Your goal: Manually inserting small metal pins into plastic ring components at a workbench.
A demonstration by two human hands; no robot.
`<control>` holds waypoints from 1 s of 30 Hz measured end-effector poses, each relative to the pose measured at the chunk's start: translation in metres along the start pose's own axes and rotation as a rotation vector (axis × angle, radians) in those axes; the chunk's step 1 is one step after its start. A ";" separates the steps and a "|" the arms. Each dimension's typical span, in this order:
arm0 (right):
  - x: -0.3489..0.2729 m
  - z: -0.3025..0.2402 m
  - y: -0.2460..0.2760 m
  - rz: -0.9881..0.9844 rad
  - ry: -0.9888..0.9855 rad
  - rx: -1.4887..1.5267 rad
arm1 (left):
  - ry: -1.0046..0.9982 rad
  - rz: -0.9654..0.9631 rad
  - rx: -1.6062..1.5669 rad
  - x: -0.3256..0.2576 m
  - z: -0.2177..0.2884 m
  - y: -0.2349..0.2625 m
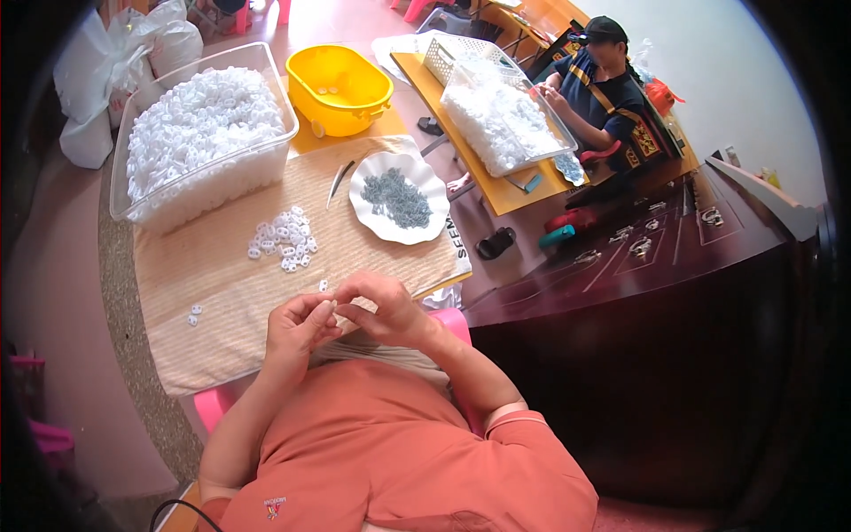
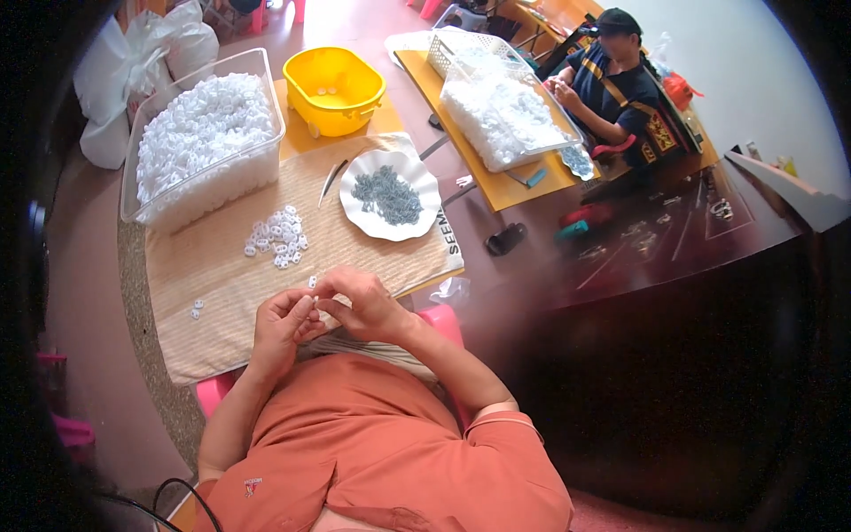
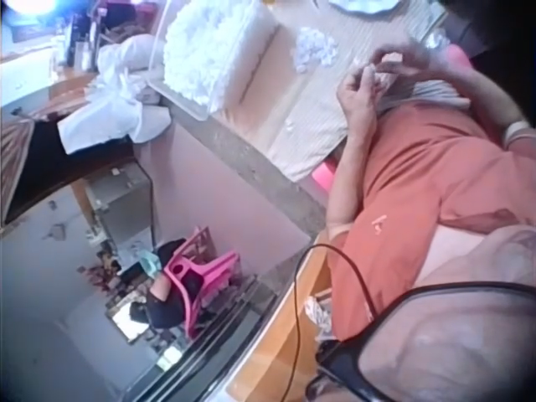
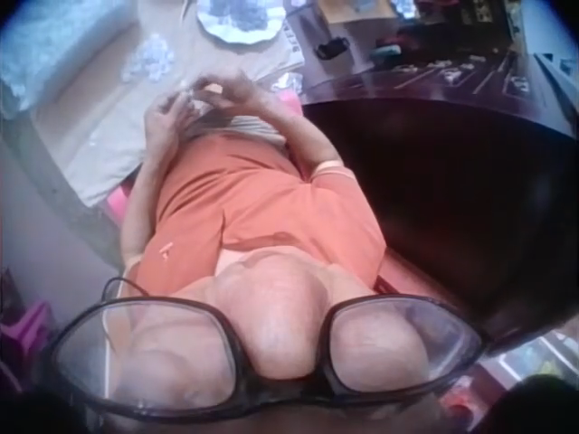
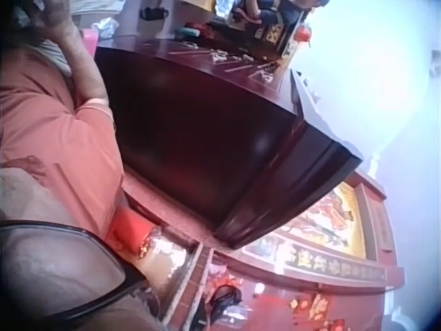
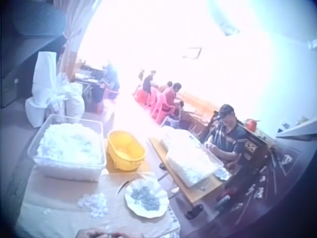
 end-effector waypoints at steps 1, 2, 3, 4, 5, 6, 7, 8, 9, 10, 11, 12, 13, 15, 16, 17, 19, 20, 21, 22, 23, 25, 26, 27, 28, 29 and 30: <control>0.001 -0.004 -0.003 -0.025 0.057 -0.031 | -0.001 -0.004 -0.002 0.001 -0.001 0.001; 0.000 -0.005 -0.004 -0.013 0.051 -0.009 | -0.012 0.007 0.008 0.000 0.000 0.000; 0.000 -0.007 -0.003 -0.010 0.055 -0.008 | -0.023 0.018 0.018 0.000 0.000 -0.001; 0.001 -0.009 -0.001 -0.006 0.075 -0.007 | -0.026 0.019 0.023 -0.001 0.001 -0.002; 0.002 -0.011 -0.002 -0.008 0.088 -0.010 | -0.037 0.020 0.051 0.000 0.002 0.000; 0.001 -0.010 -0.003 -0.009 0.088 -0.012 | -0.048 0.021 0.080 0.000 0.003 0.001; 0.000 -0.009 -0.003 -0.009 0.096 -0.031 | -0.049 0.018 0.079 0.001 0.001 0.003; 0.000 -0.009 -0.004 -0.009 0.105 -0.048 | -0.052 0.016 0.090 0.002 0.000 0.005; 0.000 -0.010 -0.004 -0.009 0.106 -0.050 | -0.055 0.014 0.100 0.003 -0.001 0.005; -0.001 -0.009 -0.004 -0.014 0.098 -0.058 | -0.057 0.013 0.101 0.002 0.000 0.005; -0.002 -0.009 -0.005 -0.018 0.088 -0.066 | -0.051 0.029 0.135 0.000 0.003 0.003; -0.002 -0.009 -0.005 -0.017 0.089 -0.067 | -0.045 0.046 0.169 -0.001 0.005 0.001; -0.003 -0.010 -0.004 -0.009 0.092 -0.073 | -0.046 0.045 0.170 -0.001 0.005 0.000; -0.003 -0.011 -0.004 0.000 0.096 -0.078 | -0.043 0.059 0.191 -0.002 0.006 -0.001; -0.003 -0.011 -0.004 0.004 0.102 -0.078 | -0.044 0.059 0.192 -0.003 0.006 0.000; -0.003 -0.011 -0.005 0.007 0.108 -0.077 | -0.041 0.033 0.191 -0.002 0.005 0.001; -0.004 -0.011 -0.005 0.013 0.101 -0.071 | -0.039 0.006 0.189 -0.001 0.003 0.000; -0.004 -0.011 -0.005 0.018 0.094 -0.065 | -0.038 -0.001 0.167 -0.001 0.002 -0.001; -0.003 -0.011 -0.005 0.019 0.094 -0.066 | -0.037 -0.007 0.145 -0.001 0.001 -0.001; -0.003 -0.012 -0.005 0.035 0.107 -0.045 | -0.037 -0.008 0.146 -0.001 0.001 -0.001; -0.002 -0.014 -0.005 0.051 0.119 -0.025 | -0.056 -0.004 0.152 -0.001 0.002 -0.001; -0.003 -0.011 -0.007 0.080 0.010 0.044 | -0.074 0.000 0.158 -0.001 0.002 -0.002; -0.005 -0.004 -0.008 0.107 -0.098 0.115 | -0.093 0.010 0.136 -0.001 0.002 -0.002; -0.004 -0.005 -0.008 0.108 -0.097 0.115 | -0.112 0.020 0.114 -0.002 0.003 -0.001; -0.003 -0.004 -0.011 0.086 -0.112 0.122 | -0.113 0.021 0.115 -0.001 0.002 0.000; -0.003 -0.002 -0.013 0.064 -0.127 0.128 | -0.122 0.019 0.088 0.000 0.001 0.001; -0.004 -0.001 -0.015 0.063 -0.126 0.129 | -0.132 0.019 0.061 0.000 0.002 0.002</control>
Point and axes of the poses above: each hand's wrist, its own x-axis towards the middle knuckle, its own y-axis out of the back of the hand, z = x × y, the point moved 8 cm from there along x, towards the middle knuckle, and after that the axes turned 11 degrees about y, right-handed, at the moved point
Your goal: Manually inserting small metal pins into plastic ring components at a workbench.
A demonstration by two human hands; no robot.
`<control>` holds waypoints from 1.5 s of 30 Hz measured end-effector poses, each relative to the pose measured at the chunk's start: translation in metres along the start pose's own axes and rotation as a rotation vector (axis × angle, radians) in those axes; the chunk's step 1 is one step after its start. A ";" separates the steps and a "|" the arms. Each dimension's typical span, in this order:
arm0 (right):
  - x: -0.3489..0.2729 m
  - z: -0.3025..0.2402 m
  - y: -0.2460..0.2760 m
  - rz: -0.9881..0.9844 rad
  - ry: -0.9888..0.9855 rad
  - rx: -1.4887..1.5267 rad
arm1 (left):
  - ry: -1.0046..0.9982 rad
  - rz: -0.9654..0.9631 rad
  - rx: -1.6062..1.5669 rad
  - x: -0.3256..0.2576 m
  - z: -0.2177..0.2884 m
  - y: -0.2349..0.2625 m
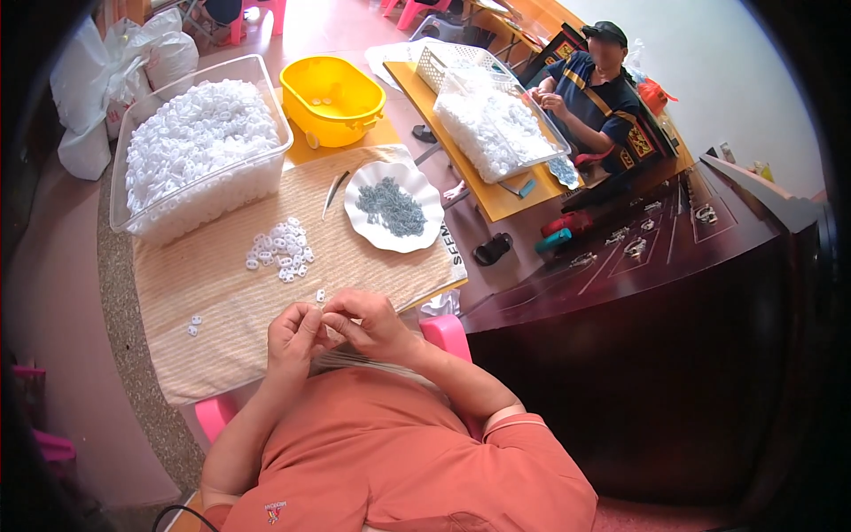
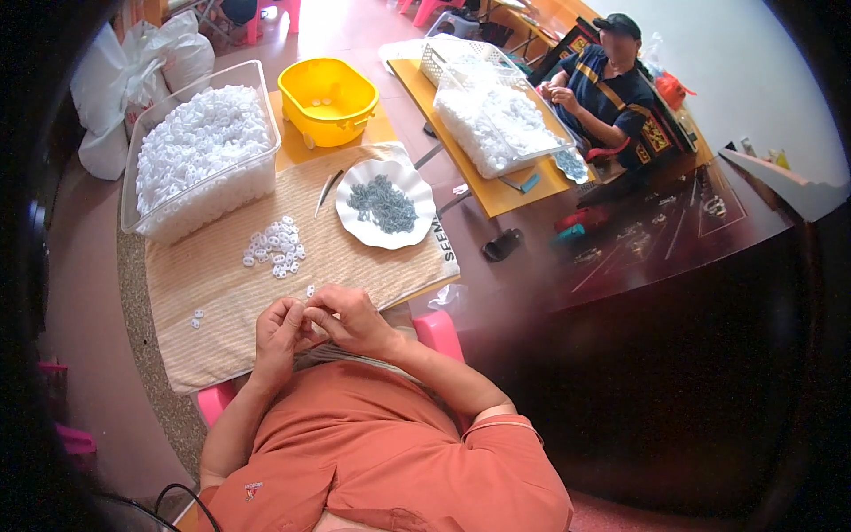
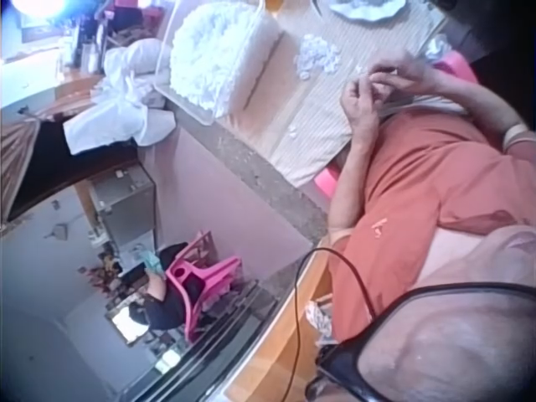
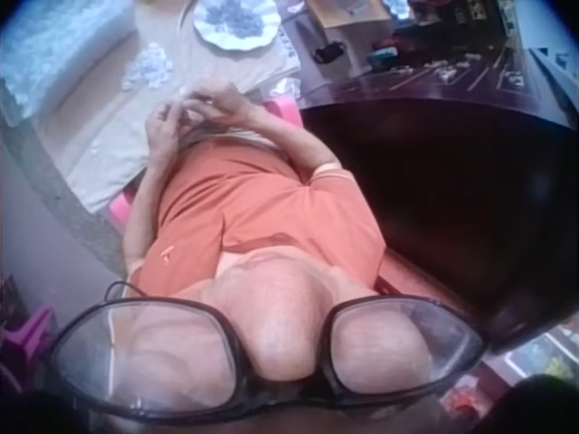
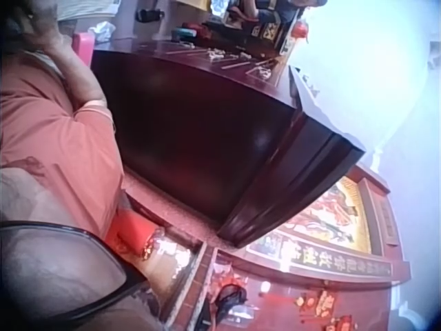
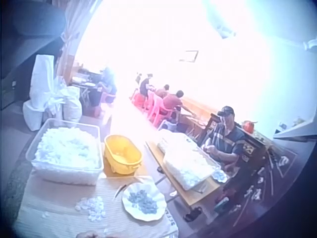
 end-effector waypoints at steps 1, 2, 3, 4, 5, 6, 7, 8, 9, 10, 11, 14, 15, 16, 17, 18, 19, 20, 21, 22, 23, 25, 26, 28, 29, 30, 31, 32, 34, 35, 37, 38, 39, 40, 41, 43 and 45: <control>-0.001 0.001 -0.001 -0.003 0.028 -0.062 | -0.002 0.002 0.000 0.000 0.001 0.000; -0.001 0.001 -0.003 -0.007 0.056 -0.122 | -0.010 0.002 0.013 -0.001 0.002 0.000; -0.002 0.002 -0.004 -0.010 0.058 -0.118 | -0.018 0.003 0.026 -0.002 0.003 -0.001; -0.002 0.002 -0.004 0.003 0.062 -0.129 | -0.020 0.010 0.025 -0.002 0.003 -0.001; -0.002 0.002 -0.004 0.016 0.066 -0.139 | -0.068 0.016 0.055 -0.002 0.007 -0.003; -0.003 0.002 -0.006 0.012 0.070 -0.134 | -0.116 0.024 0.085 -0.003 0.010 -0.005; -0.004 0.002 -0.006 0.013 0.056 -0.146 | -0.119 0.032 0.085 -0.003 0.010 -0.004; -0.004 0.003 -0.005 0.015 0.042 -0.160 | -0.118 0.041 0.099 -0.003 0.008 -0.003; -0.004 0.003 -0.007 0.011 0.046 -0.155 | -0.118 0.050 0.113 -0.002 0.008 -0.003; -0.003 0.002 -0.007 0.017 0.056 -0.158 | -0.121 0.057 0.113 -0.003 0.009 -0.003; -0.003 0.001 -0.007 0.023 0.065 -0.161 | -0.130 0.061 0.109 -0.005 0.011 -0.003; -0.003 0.000 -0.008 0.045 0.096 -0.120 | -0.126 0.071 0.082 -0.008 0.016 -0.008; -0.003 0.000 -0.009 0.042 0.098 -0.115 | -0.111 0.071 0.059 -0.009 0.016 -0.008; -0.004 0.000 -0.009 0.052 0.092 -0.082 | -0.113 0.077 0.059 -0.010 0.016 -0.006; -0.004 0.001 -0.009 0.063 0.085 -0.050 | -0.119 0.061 0.086 -0.010 0.016 -0.007; -0.004 0.000 -0.010 0.061 0.087 -0.047 | -0.125 0.045 0.113 -0.010 0.016 -0.008; -0.005 0.002 -0.011 0.066 0.059 -0.017 | -0.125 0.048 0.113 -0.009 0.016 -0.008; -0.006 0.005 -0.011 0.072 0.032 0.012 | -0.144 0.054 0.137 -0.009 0.016 -0.008; -0.006 0.004 -0.012 0.071 0.033 0.013 | -0.163 0.060 0.161 -0.010 0.017 -0.008; -0.006 0.004 -0.013 0.079 0.021 0.036 | -0.163 0.062 0.161 -0.010 0.017 -0.008; -0.006 0.005 -0.013 0.087 0.009 0.059 | -0.180 0.077 0.183 -0.010 0.018 -0.007; -0.006 0.005 -0.014 0.099 0.029 0.049 | -0.197 0.093 0.206 -0.011 0.019 -0.006; -0.005 0.003 -0.014 0.113 0.048 0.039 | -0.221 0.105 0.240 -0.011 0.020 -0.006; -0.005 0.002 -0.013 0.128 0.078 0.018 | -0.244 0.117 0.274 -0.011 0.019 -0.004; -0.004 -0.001 -0.012 0.144 0.109 -0.004 | -0.264 0.129 0.304 -0.010 0.018 -0.002; -0.004 -0.002 -0.013 0.143 0.107 -0.003 | -0.284 0.141 0.335 -0.010 0.019 -0.002; -0.003 -0.005 -0.013 0.160 0.123 -0.018 | -0.282 0.141 0.335 -0.011 0.018 -0.002; -0.002 -0.007 -0.012 0.177 0.140 -0.034 | -0.268 0.142 0.314 -0.011 0.018 -0.003; -0.002 -0.008 -0.012 0.173 0.160 -0.053 | -0.251 0.143 0.293 -0.010 0.016 -0.001; -0.002 -0.009 -0.012 0.169 0.183 -0.074 | -0.241 0.138 0.269 -0.009 0.013 0.000; -0.002 -0.011 -0.012 0.165 0.207 -0.098 | -0.227 0.134 0.245 -0.009 0.011 0.001; -0.003 -0.013 -0.012 0.163 0.233 -0.123 | -0.219 0.133 0.256 -0.011 0.014 -0.002; -0.003 -0.012 -0.012 0.163 0.228 -0.120 | -0.211 0.132 0.267 -0.011 0.016 -0.003; -0.004 -0.015 -0.012 0.158 0.257 -0.159 | -0.204 0.134 0.266 -0.011 0.017 -0.002; -0.003 -0.018 -0.012 0.152 0.285 -0.198 | -0.222 0.131 0.295 -0.010 0.018 -0.003; -0.001 -0.022 -0.011 0.156 0.308 -0.229 | -0.232 0.132 0.323 -0.010 0.020 -0.003; -0.001 -0.022 -0.009 0.162 0.331 -0.262 | -0.214 0.118 0.334 -0.009 0.019 -0.003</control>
Point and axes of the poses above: each hand's wrist, its own x-axis towards the middle knuckle, its own y-axis out of the back of the hand, z = x × y, the point moved 8 cm from there along x, towards the middle knuckle, and after that the axes turned 11 degrees about y, right-handed, at the moved point
